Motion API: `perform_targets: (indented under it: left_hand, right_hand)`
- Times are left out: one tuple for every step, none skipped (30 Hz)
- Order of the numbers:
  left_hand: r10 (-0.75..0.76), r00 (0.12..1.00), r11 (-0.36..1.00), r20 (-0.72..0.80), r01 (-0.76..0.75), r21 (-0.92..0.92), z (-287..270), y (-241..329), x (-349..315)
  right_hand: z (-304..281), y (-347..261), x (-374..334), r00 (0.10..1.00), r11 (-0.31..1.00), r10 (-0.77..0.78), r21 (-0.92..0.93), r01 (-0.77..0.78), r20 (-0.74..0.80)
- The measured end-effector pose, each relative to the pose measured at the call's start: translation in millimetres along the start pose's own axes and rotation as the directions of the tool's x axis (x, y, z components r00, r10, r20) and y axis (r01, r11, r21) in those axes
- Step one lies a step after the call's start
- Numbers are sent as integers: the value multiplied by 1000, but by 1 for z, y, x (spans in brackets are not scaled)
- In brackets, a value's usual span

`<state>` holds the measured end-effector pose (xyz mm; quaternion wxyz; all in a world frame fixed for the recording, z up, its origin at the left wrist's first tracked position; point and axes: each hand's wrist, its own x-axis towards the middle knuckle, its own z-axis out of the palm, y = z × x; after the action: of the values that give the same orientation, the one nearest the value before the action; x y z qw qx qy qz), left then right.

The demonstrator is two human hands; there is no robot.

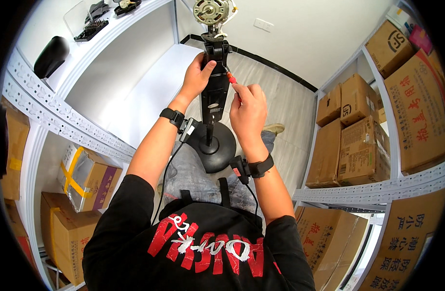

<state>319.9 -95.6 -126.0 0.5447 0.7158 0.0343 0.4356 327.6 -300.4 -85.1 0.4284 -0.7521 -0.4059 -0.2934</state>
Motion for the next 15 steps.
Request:
perform_targets:
  left_hand:
    - [3, 1000, 1000, -6, -3, 5, 0, -1, 0]
    - [5, 1000, 1000, -12, -5, 10, 0, -1, 0]
    - [8, 1000, 1000, -18, -8, 15, -1, -2, 0]
    - [4, 1000, 1000, -19, -4, 30, -1, -2, -1]
    - [0, 1000, 999, -20, 1, 45, -2, -2, 0]
    - [-4, 1000, 998, -22, 5, 61, -3, -2, 0]
    - [-10, 1000, 999, -16, 11, 45, -2, 0, 0]
    - [-16, 1000, 999, -10, 17, 30, -2, 3, -1]
    - [-22, 1000, 1000, -4, 23, 15, -1, 5, -1]
    - [-18, 1000, 1000, -4, 18, 14, -1, 3, -1]
    - [-13, 1000, 1000, -4, 13, 13, -1, 0, -1]
    - [-9, 1000, 1000, -5, 9, 12, 0, -2, 0]
    - [-6, 1000, 1000, -7, 6, 8, -1, -4, 0]
    - [-4, 1000, 1000, -9, 4, 5, -1, -6, 0]
    - [-1, 1000, 1000, -11, 1, 2, -1, -8, 1]
  right_hand:
    - [0, 2, 1, 1000, 999, 5, 43, -5, 11]
    - [0, 2, 2, 1000, 996, 9, 86, -11, 22]
    - [-1, -1, 2, 988, 988, 131, 71, -137, 82]
    - [-7, -14, 4, 958, 964, 251, 48, -260, 141]
    - [-10, -21, 5, 909, 926, 367, 18, -378, 197]
    - [-9, -20, 5, 889, 917, 394, -32, -398, 235]
    - [-9, -17, 8, 866, 905, 423, -84, -416, 267]
    - [-10, -15, 9, 841, 892, 452, -137, -431, 296]
    - [-9, -12, 6, 911, 940, 342, -93, -329, 231]
    - [-6, -8, 2, 962, 975, 222, -53, -216, 160]
    - [-4, -4, -1, 992, 995, 98, -22, -97, 84]
    - [-4, -1, 0, 994, 998, 61, -23, -59, 87]
    - [-4, 3, 2, 995, 999, 24, -23, -22, 92]
    - [-4, 4, 4, 995, 1000, -12, -22, 15, 96]
    - [-5, 1, 4, 994, 998, 53, 19, -55, 96]
